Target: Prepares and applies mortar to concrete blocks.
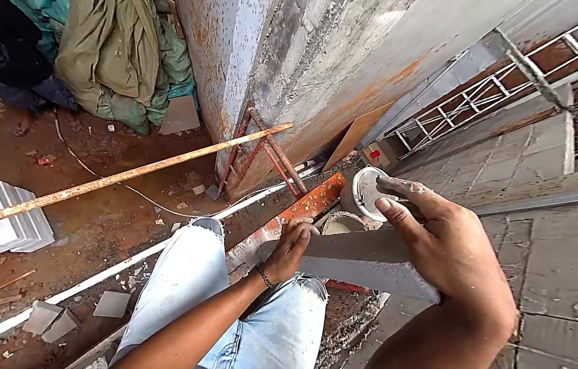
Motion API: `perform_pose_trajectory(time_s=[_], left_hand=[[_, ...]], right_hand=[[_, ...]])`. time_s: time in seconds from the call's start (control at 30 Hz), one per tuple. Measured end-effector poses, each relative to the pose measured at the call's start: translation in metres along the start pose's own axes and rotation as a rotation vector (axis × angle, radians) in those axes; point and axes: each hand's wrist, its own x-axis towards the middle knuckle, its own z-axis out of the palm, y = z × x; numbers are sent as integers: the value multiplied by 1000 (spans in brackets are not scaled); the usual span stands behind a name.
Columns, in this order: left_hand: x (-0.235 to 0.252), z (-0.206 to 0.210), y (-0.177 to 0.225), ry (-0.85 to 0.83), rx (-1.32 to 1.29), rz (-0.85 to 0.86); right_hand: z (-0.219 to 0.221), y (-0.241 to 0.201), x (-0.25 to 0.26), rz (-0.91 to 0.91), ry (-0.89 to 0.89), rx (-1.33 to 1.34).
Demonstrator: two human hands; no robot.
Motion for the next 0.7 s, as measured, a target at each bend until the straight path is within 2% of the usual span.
perform_pose_trajectory(time_s=[0.07, 0.2, 0.33, 0.43, 0.5, 0.63, 0.7], left_hand=[[1, 1, 0, 5, -10, -52], [15, -7, 13, -241, -37, -294], [38, -20, 39, -384, -31, -569], [47, -20, 58, -439, 16, -666], [50, -19, 67, -437, 26, -688], [50, -18, 65, -233, -40, -740], [48, -22, 62, -315, -5, -765]], right_hand=[[0, 1, 1, -5, -5, 4], [0, 2, -2, -10, 2, 7], [2, 0, -6, -1, 9, 11], [3, -5, -7, 4, 11, 14], [3, -5, -7, 8, 13, 23], [3, -6, -8, 10, 22, 17], [4, -6, -8, 8, 20, 20]])
